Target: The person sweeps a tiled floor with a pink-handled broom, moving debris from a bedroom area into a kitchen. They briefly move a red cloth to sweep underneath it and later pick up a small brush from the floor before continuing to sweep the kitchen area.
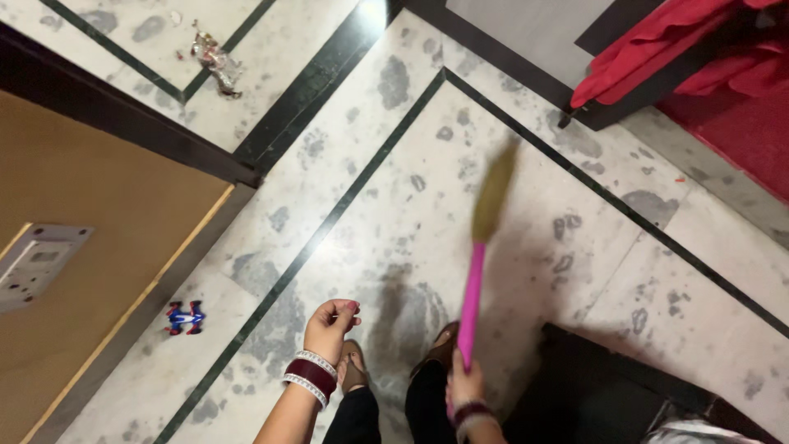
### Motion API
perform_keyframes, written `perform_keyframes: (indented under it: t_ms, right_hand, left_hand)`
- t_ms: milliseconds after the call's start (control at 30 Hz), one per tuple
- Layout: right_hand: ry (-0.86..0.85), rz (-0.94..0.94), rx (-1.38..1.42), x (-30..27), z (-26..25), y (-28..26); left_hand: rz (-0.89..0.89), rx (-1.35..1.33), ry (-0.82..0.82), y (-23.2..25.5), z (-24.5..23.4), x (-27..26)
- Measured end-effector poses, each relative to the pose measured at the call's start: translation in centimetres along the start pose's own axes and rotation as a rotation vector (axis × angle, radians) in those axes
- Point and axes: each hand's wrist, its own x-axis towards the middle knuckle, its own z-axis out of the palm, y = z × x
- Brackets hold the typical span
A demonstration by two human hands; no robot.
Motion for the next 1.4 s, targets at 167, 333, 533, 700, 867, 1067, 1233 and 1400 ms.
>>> perform_keyframes:
  t_ms: [167, 333, 533, 700, 867, 1067, 1233, 1400]
  right_hand:
    - [0.079, 0.221, -0.262, -3.0, 0.6, 7.2]
    - [-0.189, 0.227, -0.37, -5.5, 10.5, 9.0]
    - [-0.501, -0.151, -0.467, -3.6, 24.1, -8.4]
    - [-0.686, -0.109, -0.111, -9.1, 23.8, -16.3]
    - [-0.537, -0.201, -0.191, -12.8, 12.3, -16.5]
    - [-0.654, -0.006, -0.071, -16.8, -0.2, -19.8]
    - [-0.561, -0.068, -0.038, -24.8, -4.5, -24.2]
    - [-0.651, -0.162, 0.231, -31.8, -9.4, -31.1]
  left_hand:
    - [0.022, 0.002, -0.007, -1.4, -4.4, -0.4]
    - [0.047, 0.021, 0.007, -1.7, -7.8, -1.5]
    - [0.075, -0.023, 0.052, -0.7, -11.8, -2.9]
    - [0.098, -0.063, 0.047, 0.8, -13.4, -4.8]
    - [0.151, -0.182, 0.023, 3.9, -12.1, -4.9]
    - [0.243, -0.168, -0.071, 11.7, -8.3, -5.6]
    - [0.325, -0.167, -0.215, 19.3, -2.9, -7.0]
    - [0.392, -0.152, -0.335, 24.9, 4.6, -8.5]
